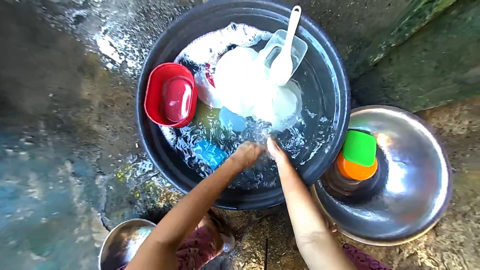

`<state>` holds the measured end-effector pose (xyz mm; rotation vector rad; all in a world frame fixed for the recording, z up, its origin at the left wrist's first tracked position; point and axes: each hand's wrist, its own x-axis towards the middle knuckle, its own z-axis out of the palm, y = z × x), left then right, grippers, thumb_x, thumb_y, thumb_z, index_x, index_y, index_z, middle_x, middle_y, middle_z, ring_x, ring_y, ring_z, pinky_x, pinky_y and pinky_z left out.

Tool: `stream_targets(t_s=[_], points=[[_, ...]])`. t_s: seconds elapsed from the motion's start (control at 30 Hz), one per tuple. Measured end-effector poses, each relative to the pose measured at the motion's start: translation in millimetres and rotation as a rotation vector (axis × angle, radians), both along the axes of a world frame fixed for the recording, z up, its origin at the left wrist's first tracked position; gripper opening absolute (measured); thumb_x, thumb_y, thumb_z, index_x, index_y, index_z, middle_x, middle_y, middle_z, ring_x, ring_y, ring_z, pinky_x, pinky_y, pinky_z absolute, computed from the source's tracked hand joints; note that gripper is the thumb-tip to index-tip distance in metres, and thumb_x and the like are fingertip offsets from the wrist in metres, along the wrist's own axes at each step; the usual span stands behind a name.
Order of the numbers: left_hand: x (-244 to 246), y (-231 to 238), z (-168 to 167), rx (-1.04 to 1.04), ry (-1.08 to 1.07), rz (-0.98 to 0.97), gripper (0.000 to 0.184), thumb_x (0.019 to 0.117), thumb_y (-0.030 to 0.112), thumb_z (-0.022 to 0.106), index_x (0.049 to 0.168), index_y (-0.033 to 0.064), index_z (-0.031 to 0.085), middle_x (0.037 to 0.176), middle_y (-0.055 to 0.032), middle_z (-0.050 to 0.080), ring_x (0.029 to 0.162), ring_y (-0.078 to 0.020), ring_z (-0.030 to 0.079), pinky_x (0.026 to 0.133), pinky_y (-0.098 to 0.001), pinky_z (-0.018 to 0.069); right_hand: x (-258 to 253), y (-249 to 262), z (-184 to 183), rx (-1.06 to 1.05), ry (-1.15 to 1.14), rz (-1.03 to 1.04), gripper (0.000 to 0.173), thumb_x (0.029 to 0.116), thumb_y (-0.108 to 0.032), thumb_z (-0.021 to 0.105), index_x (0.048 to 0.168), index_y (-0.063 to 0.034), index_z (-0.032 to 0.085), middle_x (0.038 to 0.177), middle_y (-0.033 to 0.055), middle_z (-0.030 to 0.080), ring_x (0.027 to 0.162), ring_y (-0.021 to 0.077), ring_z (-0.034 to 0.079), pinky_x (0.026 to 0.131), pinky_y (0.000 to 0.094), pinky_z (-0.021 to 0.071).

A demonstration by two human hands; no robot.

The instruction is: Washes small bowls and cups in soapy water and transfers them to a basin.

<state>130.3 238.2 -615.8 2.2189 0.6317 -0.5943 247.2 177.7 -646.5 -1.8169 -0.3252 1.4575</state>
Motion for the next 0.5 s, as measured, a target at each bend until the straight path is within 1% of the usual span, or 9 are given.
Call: stream_targets(t_s=[0.1, 0.17, 0.23, 0.3, 0.33, 0.4, 0.43, 0.47, 0.5], points=[[-3.0, 32.8, 40.2, -0.199, -0.167, 0.186, 0.028, 0.1059, 0.014, 0.057, 0.121, -0.0076, 0.065, 0.111, -0.0254, 0.07, 0.106, -0.0374, 0.068, 0.1, -0.0554, 0.0515, 5.1, 4.3, 12.0, 0.029, 0.276, -0.058, 0.071, 0.1078, -0.06, 0.02, 0.153, -0.0092, 0.041, 0.147, 0.0198, 0.051, 0.13, 0.0314, 0.053, 0.104, 0.0533, 0.047], [-11.8, 41.5, 47.9, -0.353, -0.278, 0.473, 0.033, 0.1092, 0.018, 0.047, 0.122, -0.0099, 0.059, 0.108, -0.024, 0.065, 0.099, -0.0301, 0.065, 0.093, -0.0486, 0.0524, 7.8, 6.7, 3.6, 0.176, 0.331, 0.005, 0.074, 0.1065, -0.061, 0.016, 0.149, -0.0095, 0.046, 0.141, 0.0154, 0.057, 0.125, 0.0249, 0.057, 0.103, 0.0468, 0.0492], [-18.0, 47.4, 43.0, -0.433, -0.249, 0.727, 0.047, 0.1135, 0.028, 0.033, 0.14, -0.0062, 0.05, 0.134, -0.0269, 0.058, 0.123, -0.0328, 0.058, 0.107, -0.0501, 0.0456, 10.6, 5.7, 0.7, 0.203, 0.367, 0.095, 0.069, 0.1079, -0.057, 0.023, 0.153, -0.0078, 0.04, 0.141, 0.015, 0.057, 0.124, 0.023, 0.058, 0.104, 0.0439, 0.0493], [-19.8, 55.5, 21.1, -0.471, -0.152, 0.866, 0.057, 0.1146, 0.036, 0.024, 0.153, -0.0031, 0.037, 0.155, -0.0279, 0.043, 0.145, -0.0366, 0.043, 0.12, -0.0532, 0.0322, 1.3, 6.9, -1.8, 0.153, 0.277, 0.022, 0.055, 0.1088, -0.047, 0.04, 0.136, -0.002, 0.054, 0.11, 0.0122, 0.066, 0.094, 0.0181, 0.065, 0.084, 0.0375, 0.0557], [-16.5, 56.2, 6.6, -0.452, -0.109, 0.902, 0.059, 0.1147, 0.037, 0.021, 0.154, -0.0038, 0.036, 0.158, -0.0288, 0.039, 0.148, -0.0388, 0.037, 0.122, -0.0552, 0.0276, -7.0, 8.5, -3.3, 0.118, 0.203, -0.047, 0.047, 0.1076, -0.045, 0.047, 0.121, -0.0023, 0.059, 0.09, 0.0066, 0.061, 0.075, 0.0134, 0.059, 0.07, 0.0323, 0.0522], [1.7, 49.7, -14.0, -0.265, -0.061, 0.933, 0.064, 0.1142, 0.041, 0.018, 0.15, -0.005, 0.044, 0.154, -0.0317, 0.044, 0.146, -0.0458, 0.039, 0.12, -0.0634, 0.0281, -19.2, 12.7, -3.7, 0.096, 0.14, -0.16, 0.043, 0.1072, -0.04, 0.052, 0.12, 0.0003, 0.06, 0.084, 0.0051, 0.057, 0.07, 0.0121, 0.056, 0.068, 0.0309, 0.0519], [15.0, 38.4, -17.7, -0.141, -0.074, 0.919, 0.063, 0.1137, 0.042, 0.021, 0.149, -0.0024, 0.048, 0.151, -0.0307, 0.048, 0.144, -0.0467, 0.042, 0.118, -0.0656, 0.0299, -24.8, 12.7, -2.3, 0.093, 0.108, -0.198, 0.043, 0.1085, -0.037, 0.05, 0.127, 0.0003, 0.059, 0.094, 0.0076, 0.061, 0.079, 0.013, 0.06, 0.074, 0.0312, 0.0539], [27.9, 24.5, -18.9, -0.049, -0.111, 0.887, 0.059, 0.1132, 0.041, 0.025, 0.151, 0.002, 0.048, 0.153, -0.0275, 0.048, 0.146, -0.0443, 0.042, 0.119, -0.0644, 0.0295, -26.9, 11.3, -0.5, 0.093, 0.097, -0.209, 0.045, 0.1108, -0.033, 0.044, 0.139, 0.0011, 0.054, 0.118, 0.0163, 0.065, 0.102, 0.0197, 0.063, 0.091, 0.0374, 0.053], [37.4, 11.1, -17.0, 0.003, -0.137, 0.806, 0.057, 0.1129, 0.038, 0.027, 0.155, 0.0036, 0.043, 0.16, -0.0247, 0.04, 0.151, -0.0416, 0.033, 0.124, -0.0621, 0.0225, -27.9, 11.7, -4.7, 0.107, 0.09, -0.223, 0.046, 0.1124, -0.028, 0.038, 0.146, 0.0019, 0.047, 0.136, 0.0228, 0.059, 0.122, 0.0271, 0.058, 0.105, 0.0444, 0.047]])
